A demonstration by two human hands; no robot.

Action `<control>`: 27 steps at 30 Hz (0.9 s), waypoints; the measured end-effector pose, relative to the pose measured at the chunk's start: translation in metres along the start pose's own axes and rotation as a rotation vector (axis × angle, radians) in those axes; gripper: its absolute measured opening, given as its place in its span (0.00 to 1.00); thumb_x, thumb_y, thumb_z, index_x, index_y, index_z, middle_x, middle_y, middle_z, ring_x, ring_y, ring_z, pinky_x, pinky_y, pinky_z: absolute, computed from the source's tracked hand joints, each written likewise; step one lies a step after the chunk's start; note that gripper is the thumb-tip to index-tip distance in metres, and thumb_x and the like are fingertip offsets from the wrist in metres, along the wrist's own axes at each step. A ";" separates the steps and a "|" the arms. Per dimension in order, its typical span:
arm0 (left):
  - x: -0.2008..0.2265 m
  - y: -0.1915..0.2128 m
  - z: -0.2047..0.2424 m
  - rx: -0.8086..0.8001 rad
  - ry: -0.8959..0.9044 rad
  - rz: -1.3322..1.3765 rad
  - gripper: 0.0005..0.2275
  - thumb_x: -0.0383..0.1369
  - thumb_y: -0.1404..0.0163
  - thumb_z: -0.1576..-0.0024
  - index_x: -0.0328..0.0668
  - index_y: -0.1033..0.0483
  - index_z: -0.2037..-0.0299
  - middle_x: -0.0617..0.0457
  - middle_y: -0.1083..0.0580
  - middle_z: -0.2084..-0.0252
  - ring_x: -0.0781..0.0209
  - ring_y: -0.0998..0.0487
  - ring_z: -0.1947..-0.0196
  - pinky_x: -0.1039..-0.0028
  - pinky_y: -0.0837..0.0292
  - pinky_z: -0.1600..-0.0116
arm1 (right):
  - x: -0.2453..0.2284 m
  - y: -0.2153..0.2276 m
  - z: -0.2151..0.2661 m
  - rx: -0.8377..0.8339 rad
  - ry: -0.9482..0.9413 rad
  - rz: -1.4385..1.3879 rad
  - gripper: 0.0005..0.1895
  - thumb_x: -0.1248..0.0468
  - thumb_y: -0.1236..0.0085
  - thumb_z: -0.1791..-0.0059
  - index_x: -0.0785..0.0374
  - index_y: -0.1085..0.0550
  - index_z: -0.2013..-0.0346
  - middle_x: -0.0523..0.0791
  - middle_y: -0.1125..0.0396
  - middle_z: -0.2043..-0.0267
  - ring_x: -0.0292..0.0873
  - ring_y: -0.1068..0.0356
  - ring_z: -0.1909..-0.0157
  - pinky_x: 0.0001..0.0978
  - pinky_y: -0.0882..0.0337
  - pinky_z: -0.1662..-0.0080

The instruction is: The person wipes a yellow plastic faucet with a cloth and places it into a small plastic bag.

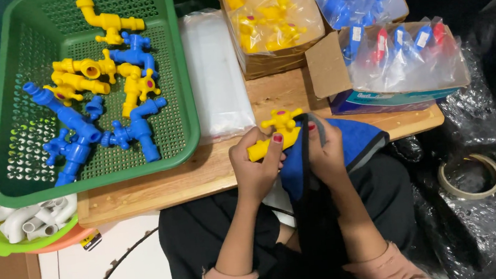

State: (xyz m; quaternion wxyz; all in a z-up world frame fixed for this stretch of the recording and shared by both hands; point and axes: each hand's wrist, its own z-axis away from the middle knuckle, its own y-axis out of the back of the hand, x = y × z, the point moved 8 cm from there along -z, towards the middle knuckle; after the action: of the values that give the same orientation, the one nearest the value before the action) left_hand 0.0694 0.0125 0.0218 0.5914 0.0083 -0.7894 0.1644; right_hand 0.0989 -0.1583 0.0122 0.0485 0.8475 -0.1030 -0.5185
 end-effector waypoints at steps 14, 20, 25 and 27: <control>0.006 0.015 -0.001 0.288 -0.081 0.087 0.17 0.34 0.45 0.40 0.41 0.37 0.78 0.48 0.31 0.88 0.69 0.30 0.89 0.85 0.32 0.79 | -0.021 -0.018 -0.007 -0.235 0.030 -0.029 0.21 0.66 0.41 0.50 0.65 0.28 0.42 0.51 0.30 0.51 0.45 0.35 0.45 0.45 0.35 0.43; 0.007 0.014 0.000 0.249 -0.133 0.138 0.17 0.36 0.45 0.40 0.42 0.39 0.77 0.48 0.30 0.85 0.69 0.28 0.87 0.85 0.32 0.77 | -0.032 -0.022 -0.007 -0.165 0.026 -0.014 0.14 0.53 0.52 0.44 0.58 0.25 0.55 0.44 0.34 0.77 0.36 0.36 0.71 0.34 0.30 0.65; 0.010 0.009 -0.007 0.162 -0.171 0.114 0.16 0.39 0.45 0.40 0.42 0.36 0.74 0.49 0.28 0.83 0.68 0.24 0.81 0.80 0.27 0.69 | -0.030 -0.014 -0.006 -0.215 0.091 -0.098 0.22 0.65 0.54 0.43 0.68 0.37 0.34 0.56 0.34 0.41 0.51 0.37 0.37 0.51 0.37 0.36; 0.014 0.005 -0.007 0.138 -0.199 0.131 0.16 0.40 0.46 0.39 0.43 0.36 0.73 0.49 0.27 0.81 0.67 0.23 0.79 0.80 0.27 0.67 | -0.035 -0.010 -0.010 -0.182 0.039 -0.186 0.25 0.66 0.49 0.45 0.67 0.36 0.33 0.51 0.34 0.42 0.46 0.37 0.38 0.47 0.38 0.34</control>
State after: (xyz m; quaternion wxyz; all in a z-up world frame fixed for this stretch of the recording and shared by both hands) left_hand 0.0703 0.0211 0.0354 0.4964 0.0136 -0.8298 0.2548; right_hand 0.0938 -0.1405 0.0456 0.0790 0.8554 0.0243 -0.5113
